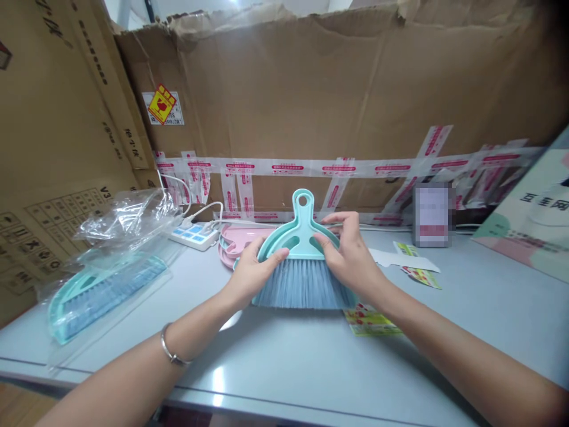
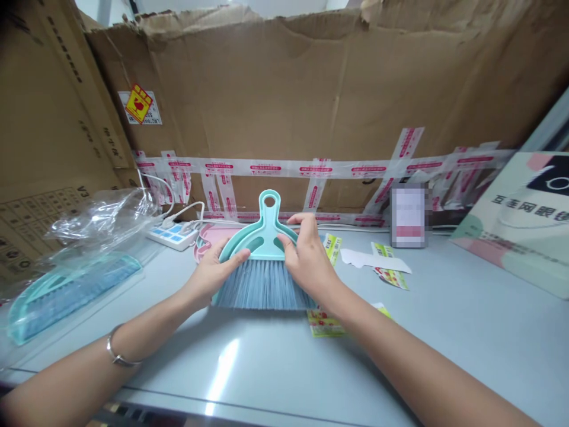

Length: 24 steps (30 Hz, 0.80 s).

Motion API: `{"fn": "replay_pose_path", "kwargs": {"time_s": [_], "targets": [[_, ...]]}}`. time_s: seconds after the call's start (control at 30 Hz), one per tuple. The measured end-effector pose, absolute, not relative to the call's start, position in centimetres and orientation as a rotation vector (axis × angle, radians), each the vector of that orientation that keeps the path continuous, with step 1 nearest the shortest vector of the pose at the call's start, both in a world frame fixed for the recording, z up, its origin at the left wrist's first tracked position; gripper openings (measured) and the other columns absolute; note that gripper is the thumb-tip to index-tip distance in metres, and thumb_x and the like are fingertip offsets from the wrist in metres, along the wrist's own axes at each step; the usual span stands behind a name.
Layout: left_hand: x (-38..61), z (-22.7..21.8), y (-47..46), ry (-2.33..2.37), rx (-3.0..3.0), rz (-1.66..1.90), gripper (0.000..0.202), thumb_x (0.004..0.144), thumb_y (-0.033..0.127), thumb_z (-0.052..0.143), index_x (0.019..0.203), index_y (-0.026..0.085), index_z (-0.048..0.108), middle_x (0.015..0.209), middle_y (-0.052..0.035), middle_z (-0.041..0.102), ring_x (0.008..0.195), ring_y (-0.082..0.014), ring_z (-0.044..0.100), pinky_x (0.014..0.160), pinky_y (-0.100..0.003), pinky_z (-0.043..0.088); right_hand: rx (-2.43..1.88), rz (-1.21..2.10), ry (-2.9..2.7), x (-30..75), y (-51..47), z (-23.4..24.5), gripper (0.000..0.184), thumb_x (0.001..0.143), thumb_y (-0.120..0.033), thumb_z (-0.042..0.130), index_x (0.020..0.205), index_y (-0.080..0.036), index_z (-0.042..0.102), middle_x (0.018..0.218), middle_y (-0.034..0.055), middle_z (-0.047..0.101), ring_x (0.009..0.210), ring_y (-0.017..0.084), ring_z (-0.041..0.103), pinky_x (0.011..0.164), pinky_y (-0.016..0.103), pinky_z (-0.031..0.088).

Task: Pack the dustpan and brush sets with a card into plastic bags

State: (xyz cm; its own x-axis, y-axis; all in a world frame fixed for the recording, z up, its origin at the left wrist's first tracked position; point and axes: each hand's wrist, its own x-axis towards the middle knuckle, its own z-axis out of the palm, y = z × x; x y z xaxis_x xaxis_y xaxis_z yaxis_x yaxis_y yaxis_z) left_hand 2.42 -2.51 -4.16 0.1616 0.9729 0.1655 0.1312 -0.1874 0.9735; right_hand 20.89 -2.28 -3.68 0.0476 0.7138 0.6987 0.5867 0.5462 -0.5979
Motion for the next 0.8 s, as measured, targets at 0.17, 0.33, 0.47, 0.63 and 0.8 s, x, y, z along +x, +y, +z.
{"fn": "replay_pose_path", "kwargs": {"time_s": [0.17,0.33,0.47,0.63,0.8], "targets": [[2.3,-3.7,-2.4,1.121,1.470,1.165,0.043,0.075,0.049,0.063,0.107,0.020,0.063,0.108,-0.0059,0.067,0.101,-0.0236,0.061,0.083,-0.033,0.046,-1.303,0.783,-1.657,21.6,-1.2,0.3,0.049,0.074,-0.038,0.065,0.111,-0.022,0.037,0.107,0.0092,0.056,0.097,0.021,0.057,0.082,0.036,0.047],[2.2,-3.0,-2.6,1.162,1.557,1.138,0.046,0.076,0.052,0.060,0.107,0.018,0.063,0.108,-0.0067,0.067,0.102,-0.0239,0.060,0.087,-0.034,0.045,-1.287,1.181,-1.899,21.4,-0.7,2.8,0.033,0.076,-0.046,0.064,0.092,-0.018,0.056,0.096,0.0056,0.063,0.086,0.018,0.059,0.070,0.026,0.047],[1.8,-2.7,-2.4,1.157,1.583,1.036,0.051,0.075,0.051,0.062,0.112,0.017,0.062,0.112,-0.0086,0.067,0.104,-0.0252,0.060,0.086,-0.034,0.045,-1.389,0.941,-1.864,20.8,-0.4,1.6,0.027,0.085,-0.044,0.053,0.089,-0.018,0.058,0.094,0.0044,0.064,0.083,0.018,0.058,0.068,0.026,0.045],[1.5,-2.5,-2.0,1.200,1.650,1.015,0.040,0.075,0.045,0.064,0.106,0.019,0.067,0.105,-0.0057,0.070,0.099,-0.0241,0.063,0.083,-0.032,0.047,-1.449,0.829,-1.859,20.2,-0.5,0.4,0.022,0.089,-0.037,0.048,0.089,-0.017,0.058,0.099,0.0062,0.064,0.091,0.021,0.057,0.077,0.031,0.044],[1.4,-2.2,-1.9,1.220,1.676,0.980,0.034,0.076,0.045,0.062,0.099,0.021,0.070,0.099,-0.0033,0.072,0.094,-0.0229,0.065,0.080,-0.031,0.049,-1.461,0.812,-1.840,19.9,-0.2,0.0,0.022,0.089,-0.036,0.050,0.092,-0.016,0.057,0.102,0.0072,0.064,0.092,0.022,0.058,0.081,0.034,0.044]]}}
